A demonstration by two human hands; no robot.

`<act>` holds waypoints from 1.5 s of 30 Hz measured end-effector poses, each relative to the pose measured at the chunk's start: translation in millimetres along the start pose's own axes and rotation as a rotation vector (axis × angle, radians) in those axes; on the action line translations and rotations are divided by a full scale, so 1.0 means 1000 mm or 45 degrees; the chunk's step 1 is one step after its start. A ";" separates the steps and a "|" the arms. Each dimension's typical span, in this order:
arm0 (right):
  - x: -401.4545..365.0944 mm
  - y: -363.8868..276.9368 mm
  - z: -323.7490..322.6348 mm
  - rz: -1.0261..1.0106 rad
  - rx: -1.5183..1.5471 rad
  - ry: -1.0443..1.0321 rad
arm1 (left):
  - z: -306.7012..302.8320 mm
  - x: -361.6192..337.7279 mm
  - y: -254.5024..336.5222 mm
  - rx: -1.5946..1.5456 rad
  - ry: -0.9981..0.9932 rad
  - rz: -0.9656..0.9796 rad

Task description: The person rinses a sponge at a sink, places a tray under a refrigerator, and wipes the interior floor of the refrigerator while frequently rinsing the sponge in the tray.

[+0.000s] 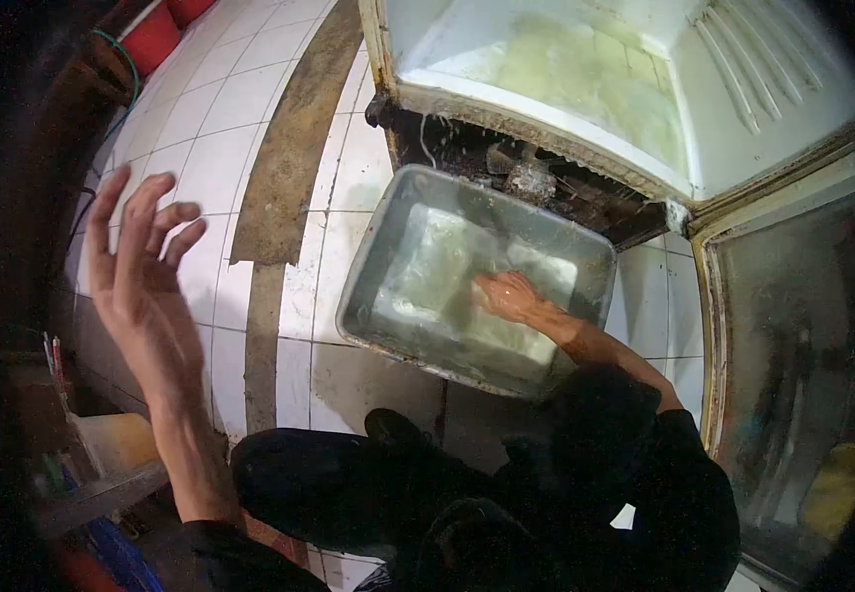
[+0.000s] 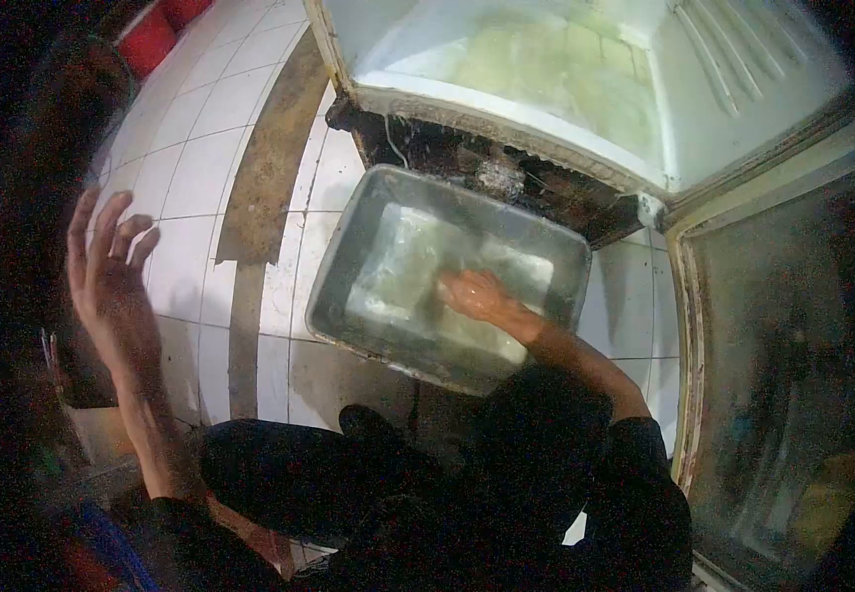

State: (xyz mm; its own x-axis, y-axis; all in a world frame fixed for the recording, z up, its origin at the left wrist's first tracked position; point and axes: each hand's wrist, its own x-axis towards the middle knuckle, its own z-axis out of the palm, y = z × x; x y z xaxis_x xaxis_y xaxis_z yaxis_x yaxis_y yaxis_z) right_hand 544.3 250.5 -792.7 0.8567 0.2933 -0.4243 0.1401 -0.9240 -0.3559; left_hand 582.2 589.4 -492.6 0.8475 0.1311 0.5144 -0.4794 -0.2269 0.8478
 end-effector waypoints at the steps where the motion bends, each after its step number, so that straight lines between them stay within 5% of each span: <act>1: -0.002 -0.005 -0.006 -0.003 -0.008 -0.037 | 0.008 0.001 0.001 -0.097 -0.015 -0.063; 6: -0.010 -0.003 -0.008 -0.158 0.049 0.066 | 0.038 -0.003 -0.002 -0.353 -0.045 -0.107; 11: -0.039 0.010 -0.112 -0.323 0.544 0.556 | 0.044 -0.007 -0.014 -0.175 -0.003 -0.230; 15: -0.064 0.001 -0.262 0.118 0.756 0.996 | 0.052 0.002 -0.028 -0.249 0.050 -0.286; 17: -0.041 0.045 -0.303 0.172 0.456 1.244 | 0.057 0.006 -0.034 -0.261 0.056 -0.336; 25: 0.100 0.152 -0.367 0.365 0.013 1.386 | 0.061 0.015 -0.048 -0.248 0.110 -0.426; 30: 0.157 0.142 -0.360 -0.055 -0.159 1.157 | 0.057 0.017 -0.051 -0.197 0.097 -0.408; 32: 0.164 0.125 -0.358 -0.461 -0.153 0.966 | 0.058 0.018 -0.053 -0.226 0.114 -0.403; 40: 0.031 0.007 -0.293 -0.517 0.440 0.423 | 0.039 0.020 -0.052 -0.383 0.238 -0.429; 42: 0.016 0.015 -0.264 -0.836 0.075 0.585 | 0.031 0.020 -0.051 -0.411 0.274 -0.414; 44: -0.011 -0.001 -0.221 -0.875 -0.042 0.640 | 0.024 0.018 -0.048 -0.447 0.263 -0.376; 45: -0.019 -0.007 -0.191 -0.773 0.151 0.456 | 0.021 0.017 -0.046 -0.441 0.262 -0.384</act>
State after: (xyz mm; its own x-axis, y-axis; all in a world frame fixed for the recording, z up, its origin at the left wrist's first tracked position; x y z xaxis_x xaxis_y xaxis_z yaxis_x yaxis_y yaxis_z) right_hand 621.9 204.8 -622.7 0.7578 0.6300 0.1697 0.6064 -0.5842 -0.5394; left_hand 623.3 582.0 -525.9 0.9140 0.3373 0.2253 -0.2973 0.1792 0.9378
